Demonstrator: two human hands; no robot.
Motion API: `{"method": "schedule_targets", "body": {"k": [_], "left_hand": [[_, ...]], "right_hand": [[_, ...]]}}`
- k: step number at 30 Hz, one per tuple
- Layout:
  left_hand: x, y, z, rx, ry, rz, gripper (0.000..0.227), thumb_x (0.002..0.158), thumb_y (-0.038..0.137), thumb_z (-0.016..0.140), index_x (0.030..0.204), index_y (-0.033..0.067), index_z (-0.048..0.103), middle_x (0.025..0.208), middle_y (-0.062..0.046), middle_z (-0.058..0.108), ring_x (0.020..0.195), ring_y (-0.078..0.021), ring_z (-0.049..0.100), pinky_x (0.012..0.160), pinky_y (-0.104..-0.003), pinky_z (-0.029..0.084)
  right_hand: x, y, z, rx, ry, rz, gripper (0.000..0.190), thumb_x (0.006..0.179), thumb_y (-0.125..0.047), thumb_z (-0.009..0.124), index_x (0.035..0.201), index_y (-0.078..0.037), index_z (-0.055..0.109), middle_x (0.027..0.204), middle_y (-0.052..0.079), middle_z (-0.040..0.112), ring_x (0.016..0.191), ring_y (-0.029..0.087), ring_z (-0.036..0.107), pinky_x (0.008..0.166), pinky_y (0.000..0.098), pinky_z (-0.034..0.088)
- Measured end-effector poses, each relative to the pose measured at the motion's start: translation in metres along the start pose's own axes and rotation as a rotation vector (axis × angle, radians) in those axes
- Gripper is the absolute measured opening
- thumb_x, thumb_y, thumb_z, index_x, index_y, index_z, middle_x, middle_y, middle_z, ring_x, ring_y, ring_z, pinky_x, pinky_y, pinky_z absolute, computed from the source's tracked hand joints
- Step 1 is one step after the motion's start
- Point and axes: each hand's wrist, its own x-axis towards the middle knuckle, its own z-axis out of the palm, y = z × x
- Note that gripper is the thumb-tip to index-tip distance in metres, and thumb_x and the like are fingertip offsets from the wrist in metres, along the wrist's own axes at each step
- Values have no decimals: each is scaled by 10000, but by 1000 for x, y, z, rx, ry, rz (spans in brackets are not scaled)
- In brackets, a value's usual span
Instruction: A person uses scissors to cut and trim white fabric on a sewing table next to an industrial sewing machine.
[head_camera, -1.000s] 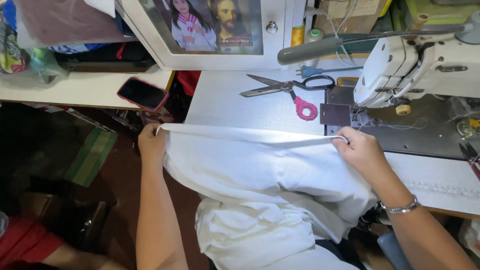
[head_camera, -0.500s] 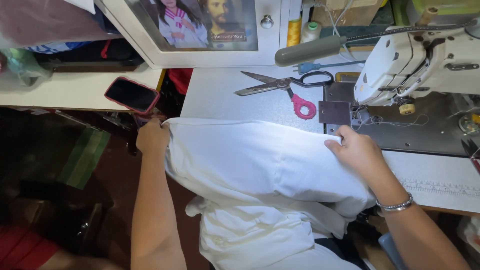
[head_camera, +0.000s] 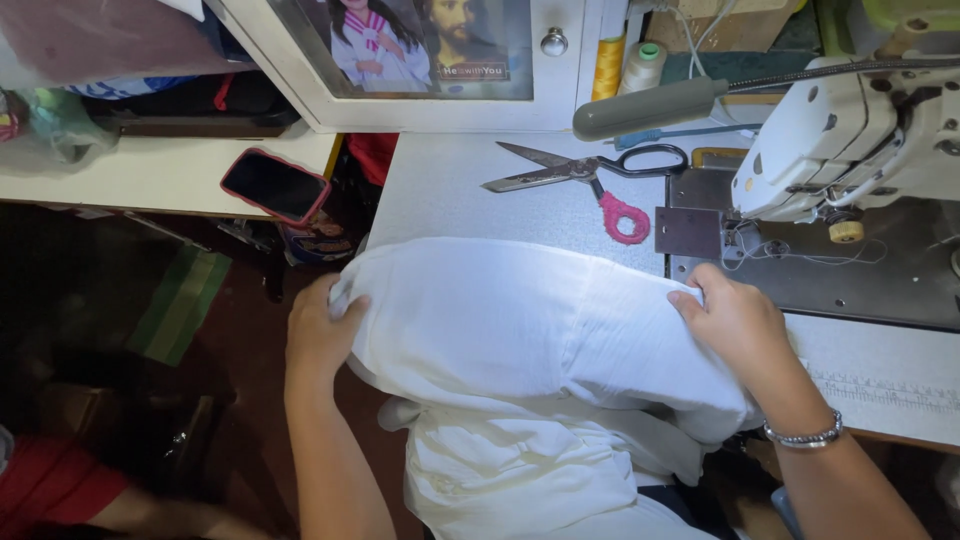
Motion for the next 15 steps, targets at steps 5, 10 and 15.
{"method": "schedule_targets", "body": {"k": [5, 10, 15], "left_hand": [[-15, -23, 8, -234, -39, -202, 424, 982, 254, 535, 1384, 160, 630, 1401, -55, 632, 1302, -236, 567, 1088, -392, 457], [19, -51, 21, -444, -2, -131, 379, 984, 85, 524, 1320, 130, 693, 1327, -32, 692, 1230, -176, 610, 1049, -321, 474], [54, -49, 24, -386, -33, -95, 355, 982, 78, 542, 1282, 139, 721, 1304, -39, 715, 1211, -185, 635, 1057, -318, 483]], "right_hand": [[3, -5, -3, -131, -151, 67, 368, 1042, -472, 462, 1225, -167, 556, 1058, 146, 754, 988, 399, 688, 781, 503, 521], [5, -1, 3, -134, -137, 56, 375, 1034, -492, 470, 1206, -169, 553, 1040, 145, 753, 975, 407, 688, 771, 510, 519], [3, -6, 2, -172, -149, 58, 420, 1036, -531, 446, 1178, -147, 540, 1060, 144, 751, 980, 412, 692, 755, 518, 530]]}}
